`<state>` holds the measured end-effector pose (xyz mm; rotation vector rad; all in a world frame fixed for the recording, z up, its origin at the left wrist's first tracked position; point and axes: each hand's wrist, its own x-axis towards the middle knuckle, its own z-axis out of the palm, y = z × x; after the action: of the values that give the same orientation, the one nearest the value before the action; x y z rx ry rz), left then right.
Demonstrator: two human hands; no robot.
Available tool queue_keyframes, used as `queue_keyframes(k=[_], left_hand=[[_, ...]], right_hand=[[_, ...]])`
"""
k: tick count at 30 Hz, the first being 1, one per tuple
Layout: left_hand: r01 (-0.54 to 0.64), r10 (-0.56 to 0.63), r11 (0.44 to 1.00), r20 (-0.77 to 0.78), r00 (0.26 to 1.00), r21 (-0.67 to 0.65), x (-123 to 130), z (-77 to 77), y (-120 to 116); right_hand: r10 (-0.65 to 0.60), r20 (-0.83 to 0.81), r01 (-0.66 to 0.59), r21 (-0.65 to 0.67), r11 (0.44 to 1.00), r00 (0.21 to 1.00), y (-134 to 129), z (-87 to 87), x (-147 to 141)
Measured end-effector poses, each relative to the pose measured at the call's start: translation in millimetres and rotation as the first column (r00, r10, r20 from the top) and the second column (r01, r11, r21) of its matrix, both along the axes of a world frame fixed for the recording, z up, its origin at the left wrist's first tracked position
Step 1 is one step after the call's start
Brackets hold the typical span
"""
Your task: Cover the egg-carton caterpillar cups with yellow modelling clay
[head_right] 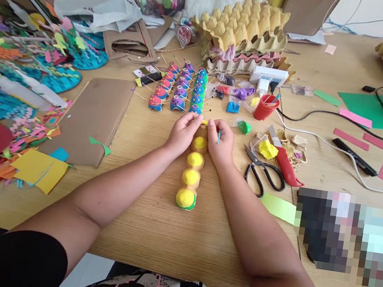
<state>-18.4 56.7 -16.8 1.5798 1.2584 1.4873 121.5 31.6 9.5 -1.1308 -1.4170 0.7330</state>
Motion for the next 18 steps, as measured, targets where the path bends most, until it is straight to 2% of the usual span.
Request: queue_keyframes(k=[4, 13, 16, 18], left_hand=[[0.039, -0.039, 0.999, -0.012, 0.999, 0.034, -1, 3.4, -1], [0.010, -0.008, 0.998, -0.038, 0.999, 0.062, -1, 10.7, -6], [0.005, -0.001, 0.994, -0.041, 0.999, 0.112, -1, 7.6, -4], [-0.020, 0.025, 0.996, -0.053, 0.998, 0.090, -1, 5.4, -3]], right_hand=[[-0.002, -0.015, 0.001, -0.017, 1.000, 1.000, 1, 1.5, -1], [0.011, -0.092, -0.020, -0.098, 0.995, 0.996, -1, 4.1, -2], [-0.009, -0.088, 0.004, -0.065, 0.998, 0.996, 1, 2.5, -1], [-0.042, -0.086, 0.039, -0.038, 0.999, 0.995, 3, -0.5, 0]])
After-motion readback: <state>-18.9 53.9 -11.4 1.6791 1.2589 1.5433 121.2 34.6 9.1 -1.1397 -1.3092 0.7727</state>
